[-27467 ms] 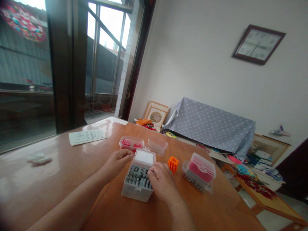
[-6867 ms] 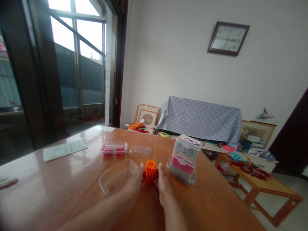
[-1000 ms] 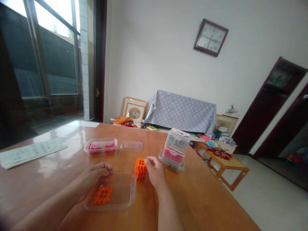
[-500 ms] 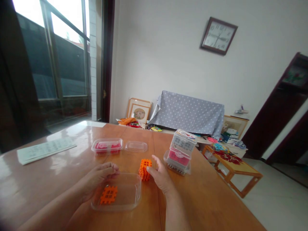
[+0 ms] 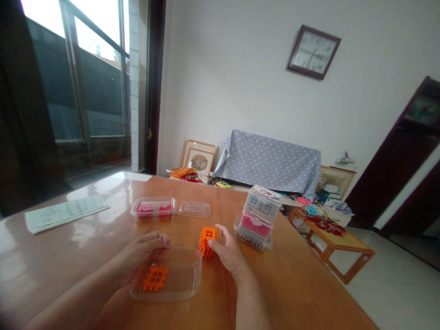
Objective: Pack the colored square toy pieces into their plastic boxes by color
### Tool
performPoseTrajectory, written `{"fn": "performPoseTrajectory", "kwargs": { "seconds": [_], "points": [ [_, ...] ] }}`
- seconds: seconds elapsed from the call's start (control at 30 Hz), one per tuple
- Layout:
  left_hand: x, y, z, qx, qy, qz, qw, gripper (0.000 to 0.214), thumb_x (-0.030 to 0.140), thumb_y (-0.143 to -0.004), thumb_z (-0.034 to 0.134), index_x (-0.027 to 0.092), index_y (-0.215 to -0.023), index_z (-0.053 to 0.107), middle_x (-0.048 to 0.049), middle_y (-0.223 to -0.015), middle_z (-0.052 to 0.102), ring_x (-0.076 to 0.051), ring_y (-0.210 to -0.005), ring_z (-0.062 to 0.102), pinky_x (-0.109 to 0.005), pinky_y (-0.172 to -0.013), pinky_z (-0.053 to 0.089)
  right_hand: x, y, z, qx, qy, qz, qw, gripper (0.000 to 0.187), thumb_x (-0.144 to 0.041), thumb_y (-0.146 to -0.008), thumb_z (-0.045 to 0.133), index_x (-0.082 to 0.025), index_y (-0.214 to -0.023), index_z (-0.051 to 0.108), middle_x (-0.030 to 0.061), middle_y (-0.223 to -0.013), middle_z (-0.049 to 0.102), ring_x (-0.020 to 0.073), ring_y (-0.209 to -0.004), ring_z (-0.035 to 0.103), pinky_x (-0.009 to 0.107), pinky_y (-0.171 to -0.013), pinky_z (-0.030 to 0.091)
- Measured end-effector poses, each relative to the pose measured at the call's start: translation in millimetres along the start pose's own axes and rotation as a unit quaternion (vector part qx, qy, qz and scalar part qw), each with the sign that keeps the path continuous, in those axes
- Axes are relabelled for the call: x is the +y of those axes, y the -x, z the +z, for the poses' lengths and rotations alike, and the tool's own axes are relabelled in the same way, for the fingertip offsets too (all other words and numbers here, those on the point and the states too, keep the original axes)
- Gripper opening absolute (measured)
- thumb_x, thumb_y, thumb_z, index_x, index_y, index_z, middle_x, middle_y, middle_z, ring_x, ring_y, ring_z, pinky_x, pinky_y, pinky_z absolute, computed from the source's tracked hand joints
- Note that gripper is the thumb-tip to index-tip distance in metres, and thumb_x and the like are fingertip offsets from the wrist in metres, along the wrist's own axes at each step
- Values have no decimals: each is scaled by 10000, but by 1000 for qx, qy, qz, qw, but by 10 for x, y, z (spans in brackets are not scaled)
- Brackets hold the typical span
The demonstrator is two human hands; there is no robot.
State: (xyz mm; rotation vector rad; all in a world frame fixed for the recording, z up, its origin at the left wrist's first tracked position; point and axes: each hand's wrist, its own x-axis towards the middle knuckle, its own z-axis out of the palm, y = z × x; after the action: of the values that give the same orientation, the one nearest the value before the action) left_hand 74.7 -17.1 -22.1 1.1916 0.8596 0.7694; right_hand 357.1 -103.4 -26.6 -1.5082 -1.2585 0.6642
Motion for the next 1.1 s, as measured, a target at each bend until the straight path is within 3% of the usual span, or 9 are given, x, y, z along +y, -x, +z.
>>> {"fn": "performPoseTrajectory", "kwargs": {
  "seconds": [0.3,0.47,0.7,0.87,1.1],
  "points": [
    [-45,-22,-23,3,-7,8,1000,317,483,-785,756,179,-821,671,-40,-867,718,-180,-823,645,-261,-750,452,1,4,5,-5,-8,-15,1000,547,-406,-783,756,-234,-1289,640,86,-1373,646,281,-1326,541,430,-1110,412],
    [-10,2,-1,8,-9,0,1000,327,485,-774,757,174,-812,663,-43,-864,713,-180,-806,643,-264,-748,453,-43,13,5,4,-1,-20,1000,549,-434,-768,753,-229,-1266,645,77,-1338,659,290,-1204,608,410,-1001,487],
    [14,4,15,17,-20,13,1000,356,516,-771,748,168,-812,682,-52,-867,727,-198,-856,669,-286,-790,477,-341,103,23,63,49,-59,995,556,-463,-784,715,-214,-1274,629,107,-1259,661,301,-1162,589,394,-898,491],
    [18,-5,39,21,22,5,1000,445,589,-774,729,149,-829,690,-90,-873,742,-207,-808,684,-307,-760,498,-641,308,327,-57,1,-82,995,540,-416,-801,725,-225,-1290,597,75,-1139,679,233,-1018,629,358,-897,519],
    [-16,-54,16,21,57,-27,998,586,723,-773,664,146,-873,672,-98,-819,736,-217,-746,688,-297,-667,470,-738,467,749,-188,90,-68,976,390,-300,-771,745,-247,-1152,686,22,-977,714,202,-875,648,308,-778,506]
  ]
}}
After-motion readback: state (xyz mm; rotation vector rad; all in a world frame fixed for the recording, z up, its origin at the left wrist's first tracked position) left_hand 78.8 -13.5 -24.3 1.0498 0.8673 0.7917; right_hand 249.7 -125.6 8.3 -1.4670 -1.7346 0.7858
